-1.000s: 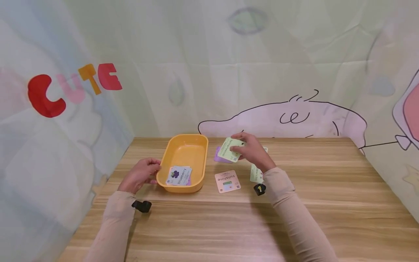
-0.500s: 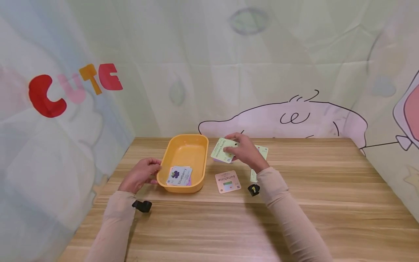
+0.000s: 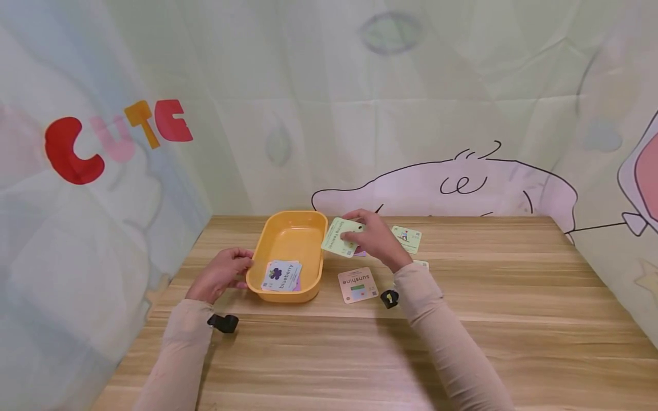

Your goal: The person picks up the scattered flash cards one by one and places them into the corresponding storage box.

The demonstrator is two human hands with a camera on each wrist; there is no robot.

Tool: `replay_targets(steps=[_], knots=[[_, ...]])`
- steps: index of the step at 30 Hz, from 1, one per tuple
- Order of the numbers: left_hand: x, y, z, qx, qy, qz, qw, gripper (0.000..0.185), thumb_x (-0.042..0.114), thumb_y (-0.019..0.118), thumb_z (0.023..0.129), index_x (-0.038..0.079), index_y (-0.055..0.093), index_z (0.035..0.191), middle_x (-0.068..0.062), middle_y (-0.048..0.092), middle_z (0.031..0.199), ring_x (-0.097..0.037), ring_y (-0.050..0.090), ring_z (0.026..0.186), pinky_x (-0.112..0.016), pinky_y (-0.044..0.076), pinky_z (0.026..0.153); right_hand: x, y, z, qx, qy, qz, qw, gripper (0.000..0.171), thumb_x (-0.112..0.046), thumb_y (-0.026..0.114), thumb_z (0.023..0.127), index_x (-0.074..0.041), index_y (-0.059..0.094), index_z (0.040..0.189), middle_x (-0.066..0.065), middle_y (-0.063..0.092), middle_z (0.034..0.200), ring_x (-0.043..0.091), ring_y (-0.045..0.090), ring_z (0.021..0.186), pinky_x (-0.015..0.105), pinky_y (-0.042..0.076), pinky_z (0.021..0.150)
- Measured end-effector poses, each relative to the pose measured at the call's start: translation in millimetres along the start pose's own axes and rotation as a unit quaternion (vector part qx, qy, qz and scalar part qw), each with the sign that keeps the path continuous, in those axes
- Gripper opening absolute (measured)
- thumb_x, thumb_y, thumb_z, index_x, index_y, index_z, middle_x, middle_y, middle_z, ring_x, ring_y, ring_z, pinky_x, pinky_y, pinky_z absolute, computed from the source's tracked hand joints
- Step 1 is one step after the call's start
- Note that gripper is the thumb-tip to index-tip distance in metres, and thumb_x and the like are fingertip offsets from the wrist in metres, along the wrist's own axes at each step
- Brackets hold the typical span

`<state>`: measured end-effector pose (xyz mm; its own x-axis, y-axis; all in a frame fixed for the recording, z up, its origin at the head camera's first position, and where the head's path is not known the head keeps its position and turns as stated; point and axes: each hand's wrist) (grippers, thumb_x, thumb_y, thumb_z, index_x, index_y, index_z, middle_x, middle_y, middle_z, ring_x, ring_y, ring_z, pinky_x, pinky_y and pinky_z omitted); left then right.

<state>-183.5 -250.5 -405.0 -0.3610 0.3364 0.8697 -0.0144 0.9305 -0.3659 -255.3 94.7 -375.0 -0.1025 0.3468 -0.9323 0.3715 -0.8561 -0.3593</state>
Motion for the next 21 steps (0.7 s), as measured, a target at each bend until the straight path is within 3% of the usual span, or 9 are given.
replay_targets(steps=[4, 12, 21], knots=[[-0.2, -0.2, -0.2, -0.001, 0.001, -0.002, 1.0, 0.03, 0.014, 0.053, 0.104, -0.001, 0.054, 0.13, -0.019, 0.057, 0.122, -0.025, 0.06, 0.095, -0.033, 0.063, 0.068, -2.4, 4.2, 0.5, -0.003, -0.001, 0.0, 1.0, 0.048, -0.015, 0.073, 0.094, -0.012, 0.057, 0.139, 0.016, 0.058, 0.133, 0.022, 0.07, 0.086, 0.035, 0.063, 0.071], [1.6, 0.6, -1.8, 0.003, -0.007, 0.001, 1.0, 0.029, 0.015, 0.053, 0.105, 0.0, 0.055, 0.13, -0.019, 0.057, 0.122, -0.026, 0.06, 0.095, -0.033, 0.063, 0.068, -3.5, 13.4, 3.0, -0.012, -0.006, 0.018, 1.0, 0.049, -0.013, 0.074, 0.092, -0.012, 0.057, 0.138, 0.015, 0.065, 0.116, 0.024, 0.071, 0.086, 0.037, 0.063, 0.071], [2.2, 0.7, -2.3, 0.007, -0.01, 0.003, 0.9999, 0.029, 0.015, 0.053, 0.105, 0.001, 0.055, 0.131, -0.019, 0.056, 0.124, -0.027, 0.06, 0.097, -0.031, 0.063, 0.07, -7.7, 18.7, 3.2, -0.023, -0.011, 0.019, 1.0, 0.048, -0.013, 0.072, 0.094, -0.01, 0.055, 0.139, 0.014, 0.066, 0.117, 0.025, 0.071, 0.088, 0.037, 0.064, 0.072]])
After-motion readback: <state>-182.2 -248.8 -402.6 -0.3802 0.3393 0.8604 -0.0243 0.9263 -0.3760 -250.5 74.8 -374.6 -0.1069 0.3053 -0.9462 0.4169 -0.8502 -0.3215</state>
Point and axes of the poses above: each hand's wrist, its own z-axis towards the middle knuckle, its own y-axis out of the palm, x = y × z
